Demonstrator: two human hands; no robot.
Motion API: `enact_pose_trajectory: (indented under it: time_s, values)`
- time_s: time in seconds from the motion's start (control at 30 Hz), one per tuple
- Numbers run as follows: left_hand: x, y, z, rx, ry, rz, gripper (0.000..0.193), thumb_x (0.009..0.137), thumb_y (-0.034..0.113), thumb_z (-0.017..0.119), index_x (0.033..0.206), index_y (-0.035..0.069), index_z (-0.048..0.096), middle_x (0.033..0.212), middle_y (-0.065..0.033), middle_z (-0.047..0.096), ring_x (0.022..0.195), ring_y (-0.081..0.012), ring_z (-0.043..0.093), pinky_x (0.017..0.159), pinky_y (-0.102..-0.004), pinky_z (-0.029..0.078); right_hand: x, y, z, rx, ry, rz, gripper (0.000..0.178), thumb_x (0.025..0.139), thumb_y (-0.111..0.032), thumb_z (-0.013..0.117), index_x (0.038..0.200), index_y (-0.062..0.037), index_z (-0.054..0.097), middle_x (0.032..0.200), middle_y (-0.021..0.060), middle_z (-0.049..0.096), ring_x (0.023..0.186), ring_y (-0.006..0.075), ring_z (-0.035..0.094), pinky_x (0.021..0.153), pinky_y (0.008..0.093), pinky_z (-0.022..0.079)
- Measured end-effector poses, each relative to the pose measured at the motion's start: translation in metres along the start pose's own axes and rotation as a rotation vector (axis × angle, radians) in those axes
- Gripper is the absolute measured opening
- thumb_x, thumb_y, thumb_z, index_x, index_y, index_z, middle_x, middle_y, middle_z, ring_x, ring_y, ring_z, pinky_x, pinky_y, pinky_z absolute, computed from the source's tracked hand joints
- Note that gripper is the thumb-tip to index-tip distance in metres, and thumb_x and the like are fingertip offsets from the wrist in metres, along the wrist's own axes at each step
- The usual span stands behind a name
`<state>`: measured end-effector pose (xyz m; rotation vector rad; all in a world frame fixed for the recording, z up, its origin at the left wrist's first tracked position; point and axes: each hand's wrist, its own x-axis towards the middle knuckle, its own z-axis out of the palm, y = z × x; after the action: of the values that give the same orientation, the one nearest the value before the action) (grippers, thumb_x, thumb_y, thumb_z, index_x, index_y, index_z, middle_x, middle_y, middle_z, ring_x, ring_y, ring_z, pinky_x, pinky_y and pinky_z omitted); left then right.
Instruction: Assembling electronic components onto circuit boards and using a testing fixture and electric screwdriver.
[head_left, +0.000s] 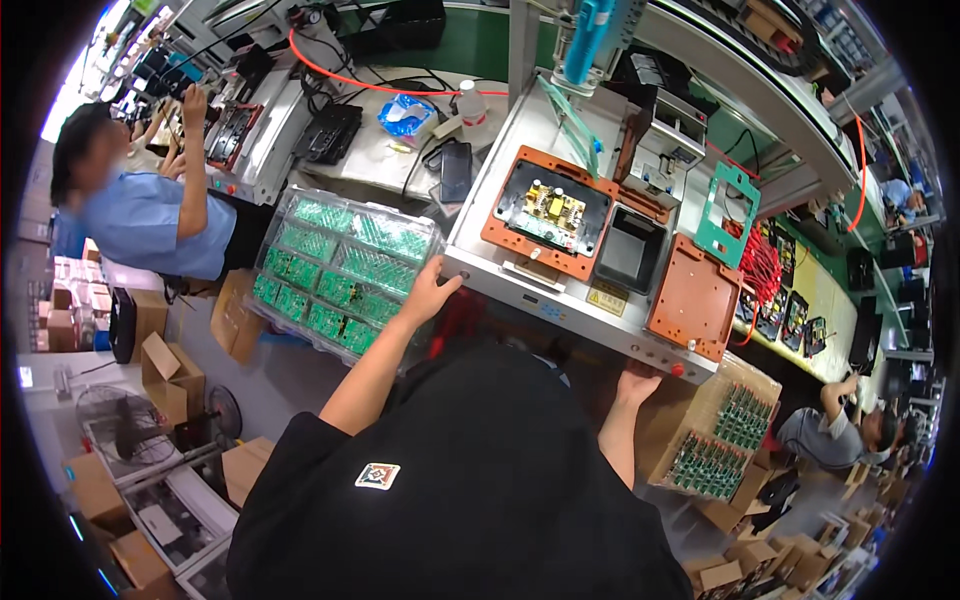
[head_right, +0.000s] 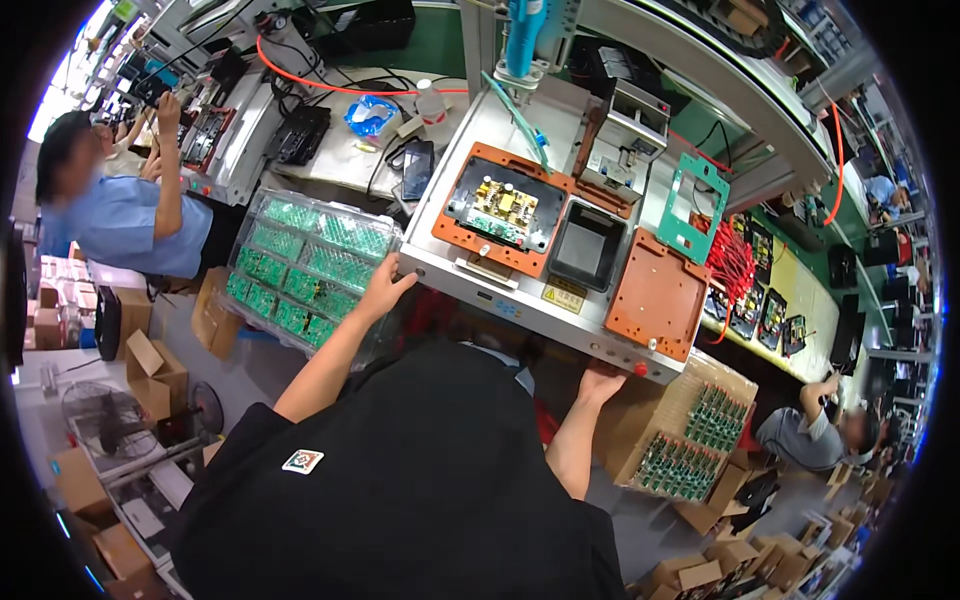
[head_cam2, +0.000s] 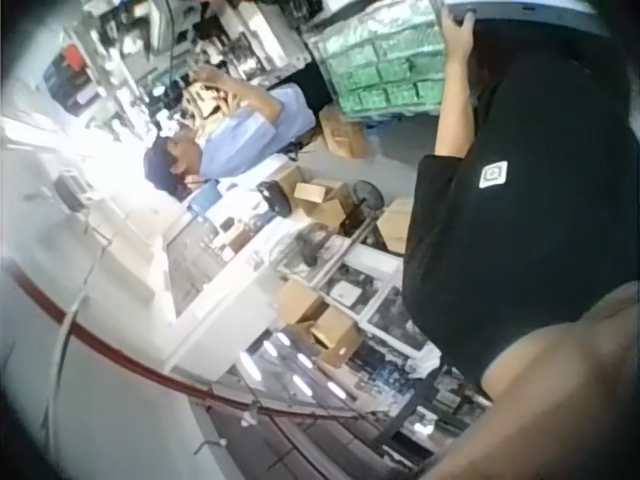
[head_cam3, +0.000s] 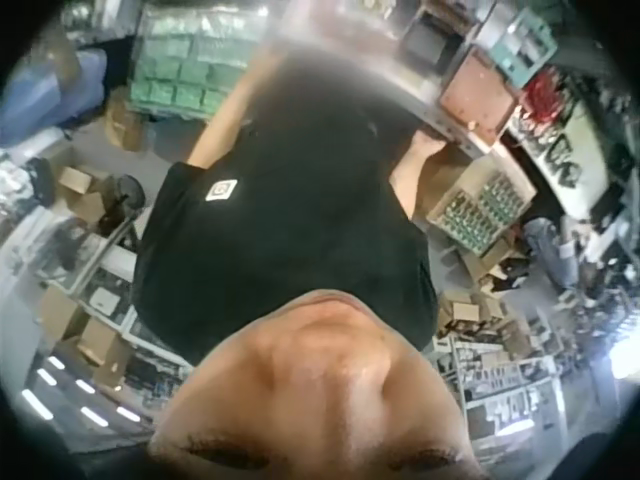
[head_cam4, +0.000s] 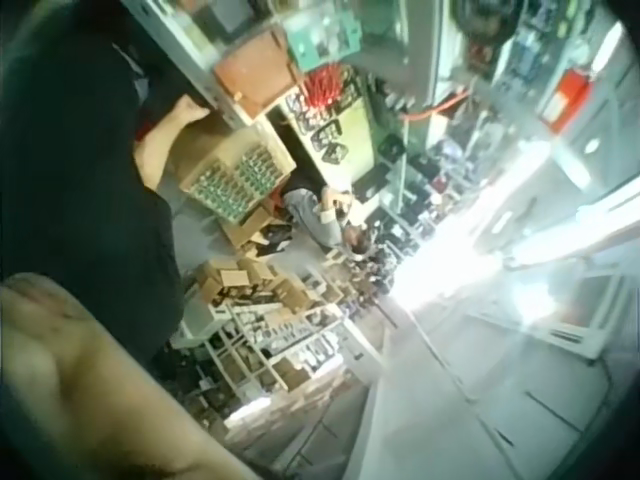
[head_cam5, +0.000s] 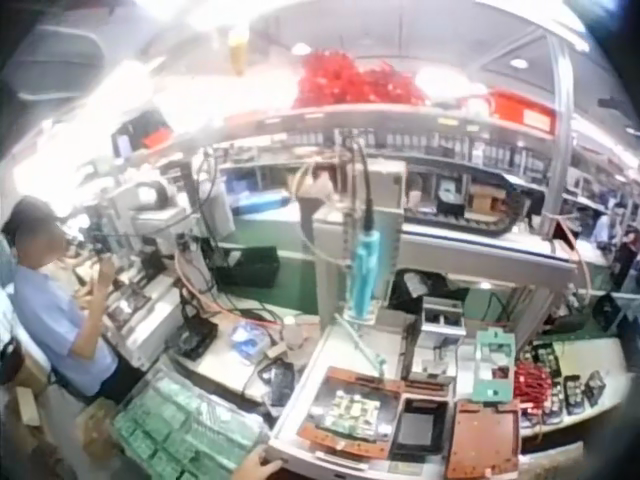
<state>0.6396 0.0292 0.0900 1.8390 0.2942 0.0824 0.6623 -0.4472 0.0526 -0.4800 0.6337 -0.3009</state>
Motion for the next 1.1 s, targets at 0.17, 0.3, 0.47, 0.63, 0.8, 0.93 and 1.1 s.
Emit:
enact_pose_trajectory:
  time_s: [0.17,0.3,0.47,0.63,0.8,0.93,1.1]
  values:
    - [0.001,0.041,0.002,-0.053,-0.068,-0.067,0.034,0.087,0.011,0.065,0.116,-0.003,0.054,0.107,-0.0111,0.064,0.103,-0.0183,0.060,0.089,-0.0320,0.046,0.004,-0.011,-0.005,-0.003,0.040,0.107,0.036,0.096,-0.036,0.053,0.119,-0.0099,0.060,0.116,0.0091,0.062,0.107,0.0274,0.057,0.093,0.0438,0.047]
    - [0.039,0.078,-0.006,0.245,0.297,0.224,0.019,0.087,0.013,0.064,0.101,-0.001,0.065,0.101,-0.0155,0.068,0.097,-0.0262,0.064,0.085,-0.0332,0.048,-0.016,-0.037,-0.004,-1.404,-0.140,0.515,0.016,0.092,-0.019,0.059,0.093,-0.0054,0.068,0.081,0.0061,0.069,0.069,0.0179,0.066,0.065,0.0283,0.054]
    - [0.150,0.236,0.001,0.217,0.285,0.741,0.029,0.088,0.008,0.062,0.116,0.002,0.058,0.106,-0.0113,0.062,0.094,-0.0251,0.062,0.083,-0.0335,0.050,-0.085,-0.010,0.218,-1.318,-0.840,-0.617,0.014,0.092,-0.009,0.063,0.101,0.0016,0.060,0.097,0.0054,0.062,0.085,0.0099,0.059,0.076,0.0249,0.049]
    - [0.223,0.274,0.031,0.265,0.078,0.988,0.026,0.085,0.006,0.066,0.110,0.003,0.059,0.105,-0.0128,0.063,0.099,-0.0304,0.062,0.083,-0.0366,0.051,-0.063,0.054,0.396,-1.525,-1.094,-0.905,0.033,0.091,-0.011,0.063,0.120,-0.0022,0.053,0.105,0.0217,0.064,0.093,0.0368,0.064,0.078,0.0410,0.051]
    - [0.218,0.265,0.019,0.335,-0.026,0.982,0.019,0.085,0.004,0.066,0.102,0.002,0.058,0.100,-0.0110,0.064,0.091,-0.0324,0.065,0.076,-0.0351,0.053,-0.062,0.072,0.385,-1.591,-1.172,-0.952,0.021,0.091,-0.006,0.056,0.111,-0.0004,0.054,0.089,0.0290,0.061,0.087,0.0479,0.059,0.073,0.0482,0.047]
    - [0.224,0.261,0.003,0.322,-0.084,1.019,0.019,0.084,0.002,0.066,0.100,0.002,0.058,0.103,-0.0108,0.065,0.092,-0.0309,0.065,0.077,-0.0347,0.053,-0.067,0.078,0.389,-1.611,-1.252,-0.932,0.021,0.092,-0.005,0.055,0.112,-0.0009,0.054,0.092,0.0286,0.062,0.089,0.0469,0.060,0.074,0.0481,0.048]
    - [0.225,0.266,0.000,0.323,-0.157,0.951,0.017,0.085,0.002,0.065,0.100,0.001,0.059,0.103,-0.0101,0.065,0.093,-0.0294,0.064,0.078,-0.0341,0.053,-0.067,0.070,0.389,-1.677,-1.209,-0.869,0.023,0.091,-0.006,0.056,0.114,-0.0010,0.053,0.093,0.0269,0.064,0.089,0.0458,0.061,0.075,0.0474,0.049]
